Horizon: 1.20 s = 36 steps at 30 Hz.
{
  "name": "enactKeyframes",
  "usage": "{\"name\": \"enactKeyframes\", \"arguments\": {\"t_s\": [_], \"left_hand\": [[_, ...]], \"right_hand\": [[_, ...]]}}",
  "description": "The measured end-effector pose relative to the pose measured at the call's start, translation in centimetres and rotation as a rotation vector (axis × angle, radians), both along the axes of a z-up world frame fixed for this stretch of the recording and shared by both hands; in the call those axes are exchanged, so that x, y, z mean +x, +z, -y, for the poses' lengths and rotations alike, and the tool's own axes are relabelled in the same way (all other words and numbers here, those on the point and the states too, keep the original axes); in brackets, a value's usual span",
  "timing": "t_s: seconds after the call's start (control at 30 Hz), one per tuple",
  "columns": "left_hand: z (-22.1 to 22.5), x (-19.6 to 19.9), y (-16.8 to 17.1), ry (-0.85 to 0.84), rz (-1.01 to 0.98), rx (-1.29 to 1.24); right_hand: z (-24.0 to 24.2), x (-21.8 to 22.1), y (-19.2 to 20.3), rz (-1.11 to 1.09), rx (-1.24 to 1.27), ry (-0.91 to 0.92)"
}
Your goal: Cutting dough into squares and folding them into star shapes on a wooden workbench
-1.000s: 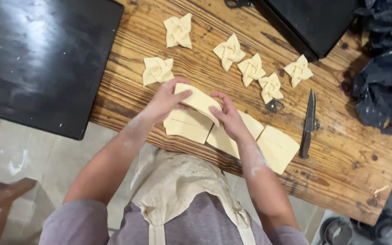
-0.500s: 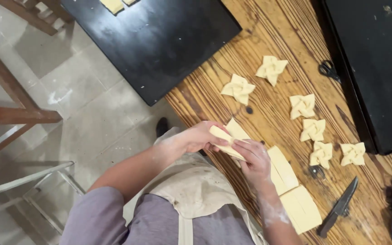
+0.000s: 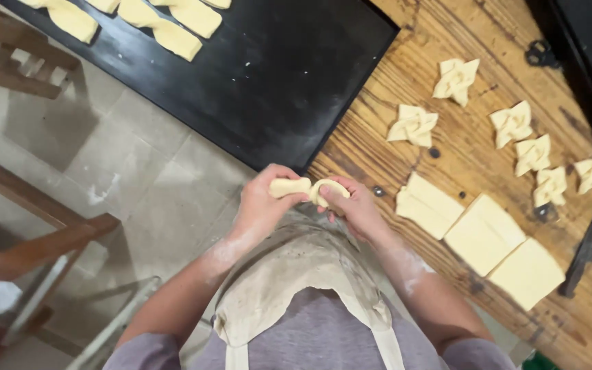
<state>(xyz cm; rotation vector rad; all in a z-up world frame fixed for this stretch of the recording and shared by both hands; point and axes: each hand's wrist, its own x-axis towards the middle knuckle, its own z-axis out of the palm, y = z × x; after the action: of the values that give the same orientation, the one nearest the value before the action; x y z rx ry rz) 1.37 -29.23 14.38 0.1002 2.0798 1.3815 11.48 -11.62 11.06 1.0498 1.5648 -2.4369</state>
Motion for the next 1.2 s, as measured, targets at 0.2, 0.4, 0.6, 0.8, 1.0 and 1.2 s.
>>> {"name": "enactKeyframes", "arguments": {"t_s": [0.2, 0.4, 0.6, 0.8, 1.0, 1.2], "left_hand": [[3.6, -7.0, -1.8, -0.099, 0.131, 0.079], [6.3, -11.5, -3.9, -0.284, -0.46, 0.197], [12.1, -21.2, -3.1, -0.043, -0.093, -0.057], [18.3, -33.0, -6.5, -0.194, -0.063, -0.113], [20.5, -40.7, -9.6, -0.535, -0.408, -0.19], [21.0, -42.5, -12.4, -0.819, -1.012, -0.269]], "right_hand": [[4.6, -5.0, 0.2, 0.1, 0.011, -0.007], [6.3, -11.3, -1.3, 0.249, -0.413, -0.011], [9.4, -20.5, -1.6, 0.154, -0.408, 0.173], [15.1, -29.6, -6.7, 0.21, 0.135, 0.281], [20.2, -34.2, -4.3, 0.3, 0.298, 0.116], [22.5, -35.1, -5.2, 0.388, 1.061, 0.115]]}}
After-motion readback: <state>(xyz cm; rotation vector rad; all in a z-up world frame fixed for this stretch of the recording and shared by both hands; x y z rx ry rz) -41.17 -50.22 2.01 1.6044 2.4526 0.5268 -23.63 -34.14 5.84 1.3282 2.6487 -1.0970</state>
